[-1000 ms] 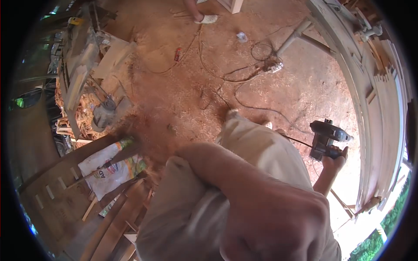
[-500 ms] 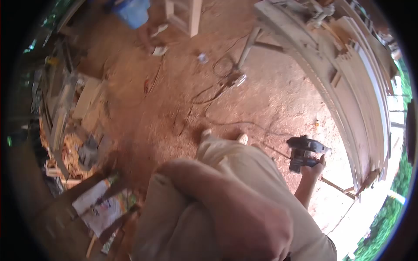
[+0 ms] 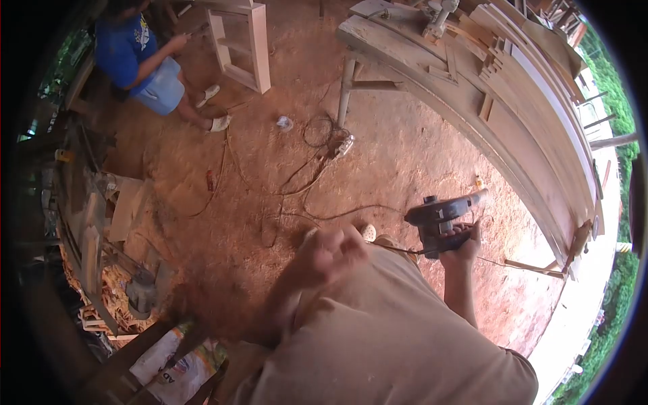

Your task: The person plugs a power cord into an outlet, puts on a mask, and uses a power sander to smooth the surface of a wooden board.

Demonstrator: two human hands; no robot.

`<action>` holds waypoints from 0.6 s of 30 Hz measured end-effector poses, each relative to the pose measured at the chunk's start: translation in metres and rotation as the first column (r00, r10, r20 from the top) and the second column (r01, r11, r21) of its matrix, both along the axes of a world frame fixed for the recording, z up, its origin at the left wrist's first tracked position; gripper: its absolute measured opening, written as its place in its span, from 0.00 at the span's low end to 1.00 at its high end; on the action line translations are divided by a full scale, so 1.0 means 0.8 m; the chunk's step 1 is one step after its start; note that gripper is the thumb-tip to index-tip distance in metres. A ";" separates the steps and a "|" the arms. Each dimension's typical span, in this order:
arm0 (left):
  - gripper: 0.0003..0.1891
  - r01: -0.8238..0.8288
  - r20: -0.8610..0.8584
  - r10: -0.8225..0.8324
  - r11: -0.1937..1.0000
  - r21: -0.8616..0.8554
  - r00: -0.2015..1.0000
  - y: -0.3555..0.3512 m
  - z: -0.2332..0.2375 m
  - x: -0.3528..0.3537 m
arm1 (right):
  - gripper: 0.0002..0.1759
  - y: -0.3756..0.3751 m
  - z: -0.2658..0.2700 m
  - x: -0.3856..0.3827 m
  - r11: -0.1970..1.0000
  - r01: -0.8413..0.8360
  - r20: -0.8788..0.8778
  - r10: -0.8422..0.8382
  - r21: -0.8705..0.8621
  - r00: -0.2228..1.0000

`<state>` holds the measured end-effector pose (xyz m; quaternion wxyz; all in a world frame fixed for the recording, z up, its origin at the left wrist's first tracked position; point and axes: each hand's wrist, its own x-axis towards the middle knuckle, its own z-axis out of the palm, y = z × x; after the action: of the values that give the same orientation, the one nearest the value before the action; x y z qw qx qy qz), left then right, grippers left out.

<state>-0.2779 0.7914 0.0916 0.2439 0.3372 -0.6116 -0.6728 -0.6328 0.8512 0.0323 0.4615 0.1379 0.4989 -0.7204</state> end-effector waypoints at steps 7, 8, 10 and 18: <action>0.20 -0.118 0.124 0.157 0.953 -0.281 0.980 -0.015 -0.136 -0.068 | 0.28 -0.022 0.020 0.055 0.963 -0.116 0.094 0.142 -0.242 0.985; 0.20 0.079 0.256 -0.018 0.970 -0.230 0.967 -0.019 -0.150 -0.083 | 0.28 -0.025 0.023 0.049 0.966 -0.128 0.096 0.153 -0.226 0.984; 0.18 0.314 0.439 -0.225 0.939 -0.141 0.870 -0.029 -0.178 -0.075 | 0.29 -0.031 0.036 0.035 0.919 -0.067 0.230 0.168 -0.389 0.959; 0.16 -0.627 0.620 0.769 0.561 -0.540 0.155 -0.009 -0.373 0.374 | 0.28 0.004 0.092 -0.068 0.949 0.154 -0.080 -0.182 -0.275 0.980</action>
<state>0.0214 0.7843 -0.2067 0.2415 0.8261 -0.4705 -0.1943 -0.6876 0.8545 0.1058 0.3862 0.0784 0.4072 -0.8240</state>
